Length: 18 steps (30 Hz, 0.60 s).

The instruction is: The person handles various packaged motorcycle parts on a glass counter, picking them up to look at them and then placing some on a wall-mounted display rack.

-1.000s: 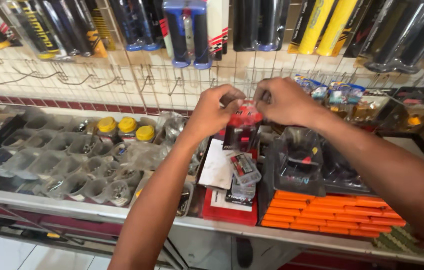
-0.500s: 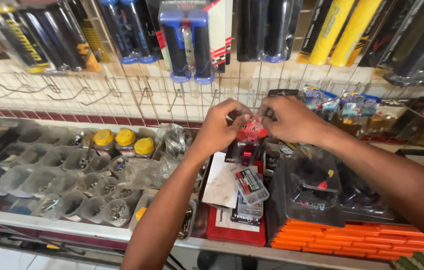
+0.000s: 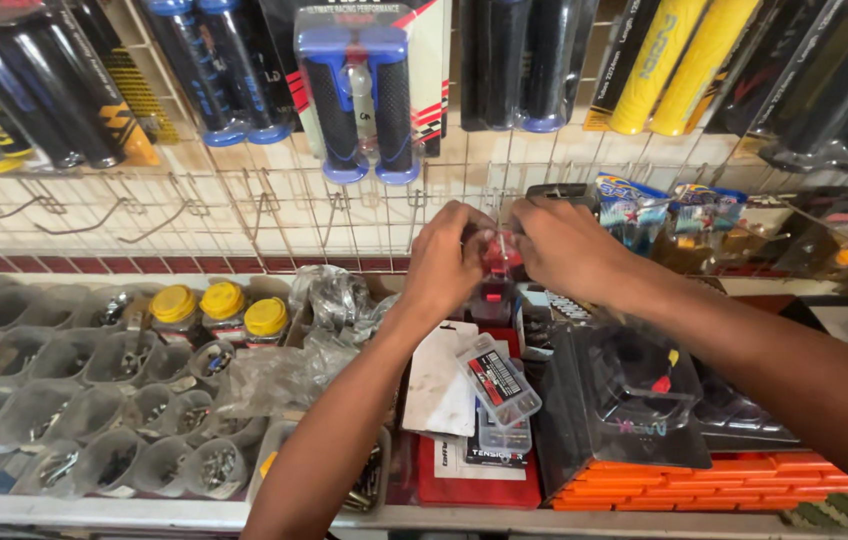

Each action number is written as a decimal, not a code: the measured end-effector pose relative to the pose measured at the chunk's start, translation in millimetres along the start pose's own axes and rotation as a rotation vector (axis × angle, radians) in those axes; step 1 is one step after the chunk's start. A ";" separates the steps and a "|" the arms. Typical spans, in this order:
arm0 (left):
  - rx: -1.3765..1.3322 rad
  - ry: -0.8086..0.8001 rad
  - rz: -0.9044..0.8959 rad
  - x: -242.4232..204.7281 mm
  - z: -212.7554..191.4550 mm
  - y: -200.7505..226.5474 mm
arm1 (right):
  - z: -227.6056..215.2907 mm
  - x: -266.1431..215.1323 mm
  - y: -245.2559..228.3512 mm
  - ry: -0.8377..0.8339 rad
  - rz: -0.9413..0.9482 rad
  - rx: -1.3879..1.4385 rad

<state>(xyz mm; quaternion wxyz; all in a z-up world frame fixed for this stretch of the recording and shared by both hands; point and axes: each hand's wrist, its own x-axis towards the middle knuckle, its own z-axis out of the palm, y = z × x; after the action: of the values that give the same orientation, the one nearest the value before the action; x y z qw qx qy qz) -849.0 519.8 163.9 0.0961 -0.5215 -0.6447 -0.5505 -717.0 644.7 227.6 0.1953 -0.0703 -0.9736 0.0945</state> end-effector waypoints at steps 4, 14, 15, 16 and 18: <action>0.029 0.042 0.022 8.0 7.8 -11.9 | 0.8 6.7 -2.3 -0.078 0.047 -0.112; 0.048 0.122 0.038 38.4 34.4 -46.1 | 4.0 10.7 -1.5 -0.053 0.004 -0.185; 0.045 0.115 0.028 40.1 35.3 -47.6 | 4.5 10.2 -1.3 -0.066 0.012 -0.197; 0.043 0.107 0.017 40.8 36.3 -48.4 | 5.5 9.5 -1.0 -0.079 0.020 -0.208; 0.051 0.128 0.016 41.6 38.2 -47.7 | 8.0 9.2 -0.5 -0.133 0.062 -0.215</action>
<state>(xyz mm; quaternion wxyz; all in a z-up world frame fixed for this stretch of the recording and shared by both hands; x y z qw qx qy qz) -887.1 581.5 149.6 0.1549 -0.4875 -0.6471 -0.5654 -728.6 644.6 223.8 0.1186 -0.1147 -0.9863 -0.0001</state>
